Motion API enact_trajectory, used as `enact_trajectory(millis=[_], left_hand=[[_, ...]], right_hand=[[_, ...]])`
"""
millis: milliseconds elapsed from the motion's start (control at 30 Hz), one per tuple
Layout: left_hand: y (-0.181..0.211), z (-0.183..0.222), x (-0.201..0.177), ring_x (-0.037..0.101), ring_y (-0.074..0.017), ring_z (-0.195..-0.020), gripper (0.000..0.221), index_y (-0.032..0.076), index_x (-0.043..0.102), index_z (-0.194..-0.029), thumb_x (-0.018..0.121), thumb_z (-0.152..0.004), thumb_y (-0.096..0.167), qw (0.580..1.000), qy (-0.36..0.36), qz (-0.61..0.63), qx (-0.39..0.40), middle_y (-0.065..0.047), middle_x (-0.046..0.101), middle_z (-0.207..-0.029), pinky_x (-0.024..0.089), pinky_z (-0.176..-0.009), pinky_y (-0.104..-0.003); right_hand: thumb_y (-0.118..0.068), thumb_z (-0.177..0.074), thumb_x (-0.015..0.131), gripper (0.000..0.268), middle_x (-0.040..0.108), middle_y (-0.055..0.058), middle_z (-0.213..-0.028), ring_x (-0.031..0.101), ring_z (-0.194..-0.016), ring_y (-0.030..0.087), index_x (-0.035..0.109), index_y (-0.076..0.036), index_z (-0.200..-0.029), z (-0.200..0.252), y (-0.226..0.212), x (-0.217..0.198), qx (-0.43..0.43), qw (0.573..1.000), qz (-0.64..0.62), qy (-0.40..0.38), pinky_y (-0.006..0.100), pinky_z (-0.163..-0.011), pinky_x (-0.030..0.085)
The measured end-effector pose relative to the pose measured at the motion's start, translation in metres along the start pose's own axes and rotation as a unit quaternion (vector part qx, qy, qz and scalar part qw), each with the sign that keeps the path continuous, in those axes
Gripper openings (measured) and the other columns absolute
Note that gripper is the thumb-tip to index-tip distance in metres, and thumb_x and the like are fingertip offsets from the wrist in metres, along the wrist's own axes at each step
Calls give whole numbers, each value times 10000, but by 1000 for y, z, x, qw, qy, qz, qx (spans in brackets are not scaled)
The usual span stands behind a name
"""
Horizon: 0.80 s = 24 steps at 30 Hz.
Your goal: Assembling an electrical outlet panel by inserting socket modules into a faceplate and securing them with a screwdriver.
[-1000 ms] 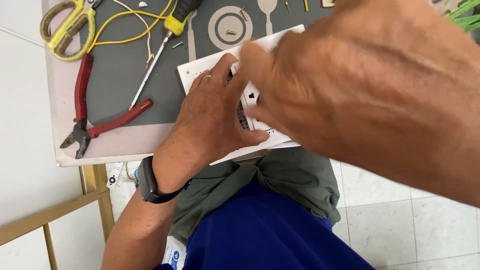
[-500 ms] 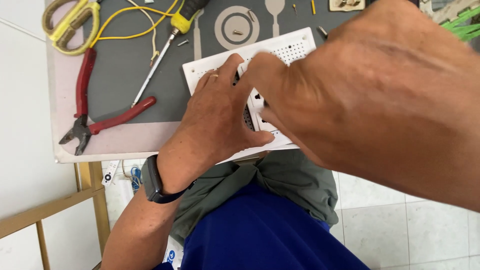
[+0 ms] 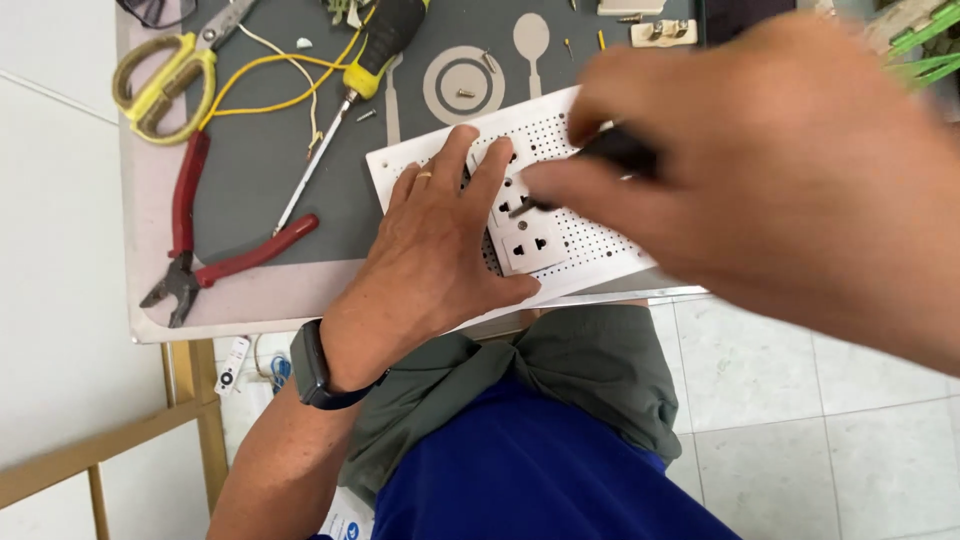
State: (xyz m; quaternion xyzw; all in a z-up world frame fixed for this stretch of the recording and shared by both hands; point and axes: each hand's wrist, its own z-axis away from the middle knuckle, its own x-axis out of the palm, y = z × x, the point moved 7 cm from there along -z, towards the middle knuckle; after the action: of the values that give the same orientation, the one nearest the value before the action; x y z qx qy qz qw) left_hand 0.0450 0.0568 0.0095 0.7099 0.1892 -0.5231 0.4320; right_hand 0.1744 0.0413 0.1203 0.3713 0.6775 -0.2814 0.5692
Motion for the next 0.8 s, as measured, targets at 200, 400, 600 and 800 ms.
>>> enact_trajectory(millis=[200,400,600,800], left_hand=[[2,0,-3,401,-443,-1275,1054,35,296,-1460,856,-655,421,998,0,62,14,-256,331,-1426,323,-1049,-514],[-3,3,0,319,-403,-1336,990,32,300,-1444,808,-691,425,996,-43,65,-33,-202,293,-1457,285,-1075,-514],[-24,-22,-19,225,-309,-1429,1090,166,200,-1527,852,-703,455,962,-172,132,-165,-102,33,-1623,246,-1080,-516],[-61,-94,-43,362,-214,-581,194,62,524,-731,601,-903,103,995,93,16,22,-55,405,-619,278,-570,-379]], right_hand=[[-188,-1069,561,203,551,157,-739,586,-613,286,494,3,-1094,56,30,-9,217,933,-267,105,358,-672,440],[69,-1037,561,91,609,198,-790,644,-650,226,534,83,-1122,106,44,67,345,773,-472,247,271,-658,537],[-130,-1006,536,103,604,145,-649,625,-583,203,551,-34,-1040,138,48,121,471,634,-537,297,309,-548,553],[-36,-981,522,43,578,131,-613,616,-564,213,554,-8,-992,137,52,128,422,635,-573,299,341,-687,596]])
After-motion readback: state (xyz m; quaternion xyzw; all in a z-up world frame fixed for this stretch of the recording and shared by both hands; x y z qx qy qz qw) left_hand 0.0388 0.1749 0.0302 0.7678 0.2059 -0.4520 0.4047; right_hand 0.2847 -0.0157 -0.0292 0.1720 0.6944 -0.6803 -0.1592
